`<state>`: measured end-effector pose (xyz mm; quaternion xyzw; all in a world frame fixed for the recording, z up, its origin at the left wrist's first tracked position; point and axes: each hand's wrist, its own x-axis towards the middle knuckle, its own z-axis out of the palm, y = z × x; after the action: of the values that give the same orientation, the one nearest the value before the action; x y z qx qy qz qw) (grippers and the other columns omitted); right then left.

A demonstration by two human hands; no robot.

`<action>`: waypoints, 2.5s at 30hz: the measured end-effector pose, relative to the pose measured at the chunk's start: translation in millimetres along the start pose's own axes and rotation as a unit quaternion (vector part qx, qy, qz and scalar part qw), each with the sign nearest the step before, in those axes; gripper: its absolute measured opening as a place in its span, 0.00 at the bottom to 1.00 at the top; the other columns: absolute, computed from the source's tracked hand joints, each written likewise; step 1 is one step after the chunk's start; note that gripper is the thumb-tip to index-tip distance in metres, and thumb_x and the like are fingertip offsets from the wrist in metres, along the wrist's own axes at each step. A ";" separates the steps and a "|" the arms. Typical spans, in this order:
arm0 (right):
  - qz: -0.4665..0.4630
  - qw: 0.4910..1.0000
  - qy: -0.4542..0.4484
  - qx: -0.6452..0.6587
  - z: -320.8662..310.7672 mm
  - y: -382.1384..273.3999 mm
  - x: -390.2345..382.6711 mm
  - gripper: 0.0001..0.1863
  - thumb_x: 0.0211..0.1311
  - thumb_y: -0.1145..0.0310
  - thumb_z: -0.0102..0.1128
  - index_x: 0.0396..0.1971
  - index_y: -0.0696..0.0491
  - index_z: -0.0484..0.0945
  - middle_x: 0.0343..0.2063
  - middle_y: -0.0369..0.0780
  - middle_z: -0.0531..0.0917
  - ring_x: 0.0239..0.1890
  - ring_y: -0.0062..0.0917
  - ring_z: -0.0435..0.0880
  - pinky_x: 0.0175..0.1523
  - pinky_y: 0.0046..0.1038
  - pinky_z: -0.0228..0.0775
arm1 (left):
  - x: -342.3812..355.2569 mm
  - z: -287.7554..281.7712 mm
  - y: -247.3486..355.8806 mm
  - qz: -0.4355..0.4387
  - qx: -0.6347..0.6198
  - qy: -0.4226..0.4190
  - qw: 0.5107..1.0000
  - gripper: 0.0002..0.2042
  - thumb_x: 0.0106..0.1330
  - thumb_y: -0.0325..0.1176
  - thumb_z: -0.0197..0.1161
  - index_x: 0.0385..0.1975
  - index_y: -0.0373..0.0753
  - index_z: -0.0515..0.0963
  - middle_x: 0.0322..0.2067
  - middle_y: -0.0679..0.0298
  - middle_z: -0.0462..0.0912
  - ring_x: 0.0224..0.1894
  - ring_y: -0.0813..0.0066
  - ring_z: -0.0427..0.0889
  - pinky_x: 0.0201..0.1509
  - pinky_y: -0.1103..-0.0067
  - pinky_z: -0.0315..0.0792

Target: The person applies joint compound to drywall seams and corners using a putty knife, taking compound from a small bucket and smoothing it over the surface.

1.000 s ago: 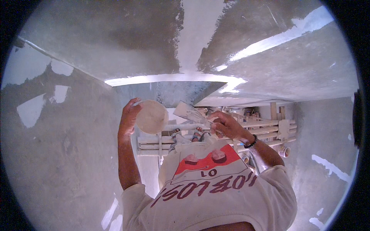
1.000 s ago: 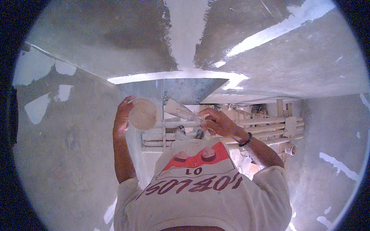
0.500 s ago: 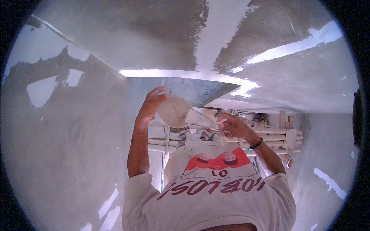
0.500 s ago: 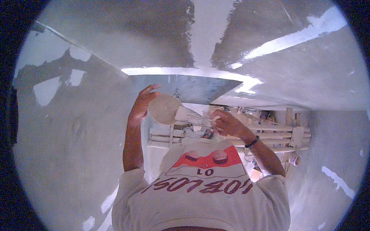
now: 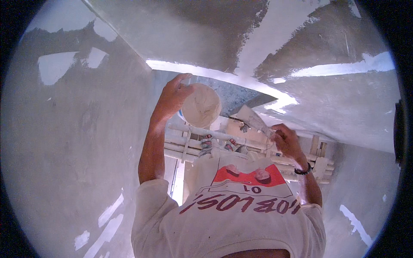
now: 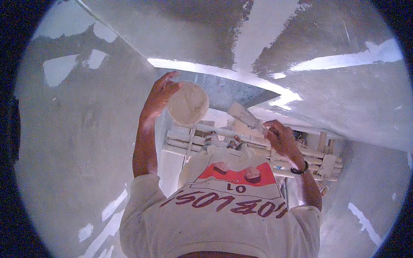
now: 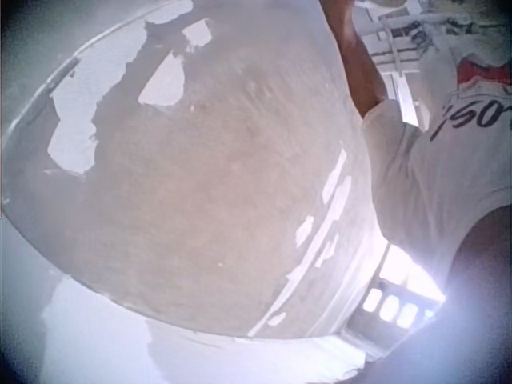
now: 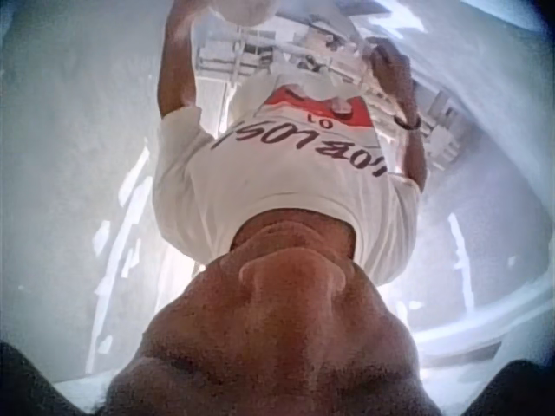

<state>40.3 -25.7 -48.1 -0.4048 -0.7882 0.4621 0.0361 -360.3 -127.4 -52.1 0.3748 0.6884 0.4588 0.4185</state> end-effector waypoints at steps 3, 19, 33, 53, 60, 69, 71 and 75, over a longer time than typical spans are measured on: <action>-0.073 0.994 0.028 -0.076 -16.7 -62.8 -1.3 0.13 0.63 0.67 0.57 0.45 0.55 0.74 0.29 0.45 0.82 0.25 0.35 0.83 0.32 0.33 0.75 | -1.0 5.2 12.2 0.013 0.098 0.010 0.995 0.26 0.61 0.41 0.65 0.57 0.36 0.70 0.36 0.58 0.80 0.38 0.71 0.79 0.44 0.75 0.73; -0.183 0.917 -0.009 -0.354 5.3 -118.1 30.1 0.11 0.64 0.69 0.56 0.45 0.56 0.75 0.27 0.49 0.83 0.24 0.39 0.84 0.30 0.37 0.77 | 3.2 27.1 36.1 0.089 0.244 0.022 0.965 0.29 0.59 0.48 0.64 0.57 0.38 0.68 0.42 0.45 0.81 0.45 0.52 0.82 0.51 0.65 0.74; -0.127 0.978 -0.091 -0.136 47.8 -103.6 49.4 0.09 0.67 0.70 0.52 0.42 0.59 0.75 0.17 0.43 0.79 0.15 0.25 0.77 0.23 0.30 0.67 | -0.8 27.1 35.1 0.036 0.288 0.085 0.953 0.30 0.60 0.49 0.62 0.55 0.35 0.62 0.39 0.43 0.80 0.44 0.46 0.81 0.50 0.59 0.73; 0.083 0.830 -0.175 0.524 105.3 -116.5 45.4 0.13 0.68 0.63 0.54 0.44 0.56 0.70 0.18 0.39 0.78 0.06 0.16 0.67 0.09 0.15 0.57 | -33.6 -76.4 -5.4 0.054 -0.017 0.164 0.985 0.29 0.59 0.40 0.65 0.57 0.35 0.62 0.40 0.50 0.78 0.42 0.64 0.79 0.46 0.72 0.74; -0.078 0.804 -0.213 0.549 66.0 -170.6 63.8 0.20 0.63 0.64 0.59 0.50 0.57 0.68 0.21 0.42 0.78 0.10 0.18 0.70 0.12 0.17 0.60 | -117.0 -203.2 58.0 0.100 0.121 0.166 0.973 0.31 0.55 0.33 0.68 0.60 0.38 0.64 0.44 0.52 0.78 0.46 0.63 0.78 0.54 0.72 0.71; -0.355 0.815 -0.158 0.430 5.8 -313.2 127.6 0.20 0.65 0.66 0.54 0.56 0.51 0.66 0.27 0.45 0.81 0.18 0.24 0.78 0.19 0.22 0.72 | -176.7 -331.6 118.7 0.096 0.181 0.185 0.961 0.34 0.46 0.48 0.72 0.54 0.39 0.73 0.43 0.52 0.79 0.47 0.61 0.77 0.53 0.66 0.71; -0.391 0.832 -0.142 0.366 -14.4 -368.6 137.2 0.20 0.66 0.65 0.52 0.56 0.52 0.66 0.28 0.44 0.81 0.19 0.22 0.78 0.20 0.21 0.71 | -184.4 -338.6 114.4 0.120 0.161 0.180 0.963 0.35 0.45 0.50 0.72 0.54 0.40 0.74 0.41 0.52 0.80 0.45 0.61 0.77 0.52 0.65 0.70; -0.516 0.838 0.069 0.162 -53.7 -473.5 154.1 0.19 0.65 0.63 0.54 0.53 0.53 0.73 0.28 0.38 0.80 0.24 0.17 0.77 0.25 0.19 0.71 | -175.2 -336.3 125.1 0.132 0.190 0.152 0.961 0.37 0.43 0.53 0.73 0.53 0.39 0.74 0.41 0.52 0.80 0.46 0.61 0.77 0.52 0.66 0.70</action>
<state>-326.1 -0.8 292.4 0.0413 -0.7924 0.4680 0.3890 -588.6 -354.7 183.7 0.4605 0.7628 0.4226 0.1659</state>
